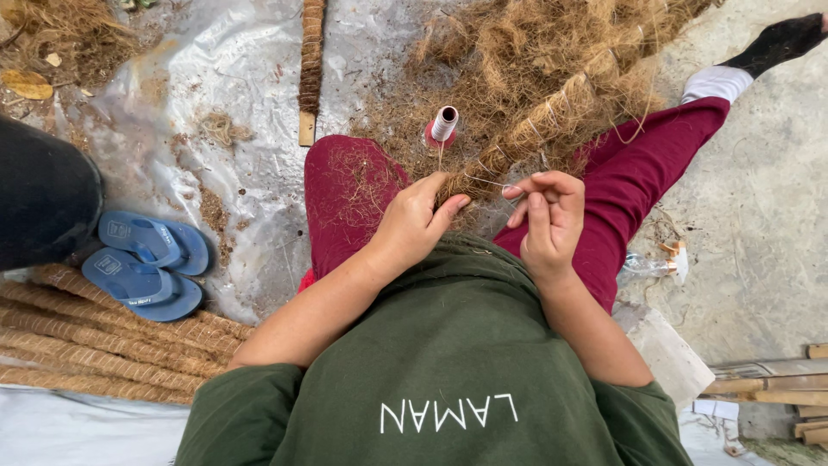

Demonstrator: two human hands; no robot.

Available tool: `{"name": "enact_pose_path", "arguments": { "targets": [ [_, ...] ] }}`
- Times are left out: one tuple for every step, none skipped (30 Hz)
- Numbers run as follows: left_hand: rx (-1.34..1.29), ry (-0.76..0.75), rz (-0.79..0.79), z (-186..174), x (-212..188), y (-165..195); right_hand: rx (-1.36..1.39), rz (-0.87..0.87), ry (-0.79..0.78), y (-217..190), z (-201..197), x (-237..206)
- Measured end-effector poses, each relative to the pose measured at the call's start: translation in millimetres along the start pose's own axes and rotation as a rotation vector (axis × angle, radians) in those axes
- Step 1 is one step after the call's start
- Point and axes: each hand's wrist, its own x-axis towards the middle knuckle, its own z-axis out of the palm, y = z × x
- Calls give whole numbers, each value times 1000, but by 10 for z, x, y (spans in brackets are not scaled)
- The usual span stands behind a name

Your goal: The person sits on a plastic sheet and assembles a broom by hand. They gather coconut coir fibers, wrap them around a wooden handle, and secure the bundle by winding a thin wire around it.

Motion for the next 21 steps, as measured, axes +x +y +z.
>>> {"name": "enact_pose_path", "arguments": {
  "targets": [
    [-11,-10,-17,-5,3,0,-20,7,5,-2,-5,-12],
    [-21,-20,-34,-8,4,1,-39,14,11,-8,-3,-23],
    [-16,-15,-28,-7,5,-1,-58,20,18,-15,3,-28],
    [-10,-10,-21,-4,4,-1,-84,21,22,-27,8,-27],
    [-3,-4,-15,-1,1,-5,-110,21,24,-39,14,-21],
    [-2,-2,-4,3,-5,-9,-135,22,25,-48,24,-14],
    [-1,1,7,9,-12,-14,-108,4,25,-51,40,-7],
    [0,3,19,14,-18,-20,-81,-14,27,-55,54,2],
    [7,10,35,21,-21,-26,-54,-32,28,-57,66,8],
    [13,17,51,28,-24,-32,-32,-43,26,-59,77,9],
    [19,24,68,35,-27,-37,-11,-53,26,-58,86,9],
    [16,16,55,42,-28,-40,10,-64,26,-59,90,10],
    [14,8,42,46,-29,-44,-8,-68,46,-59,92,11],
    [11,-1,29,50,-30,-44,-26,-71,68,-61,92,11],
    [17,1,32,54,-31,-45,-45,-72,89,-64,90,10],
    [24,4,36,54,-29,-43,-107,-82,71,-74,83,9],
    [32,7,41,53,-28,-42,-168,-92,53,-90,72,7],
    [27,3,42,47,-26,-39,-228,-103,35,-105,66,8],
    [22,-1,43,39,-25,-38,-277,-133,25,-124,58,8],
    [17,-5,43,31,-26,-32,-325,-163,14,-155,43,5],
    [23,-3,40,24,-27,-27,-373,-192,4,-176,43,3]
  ]
}}
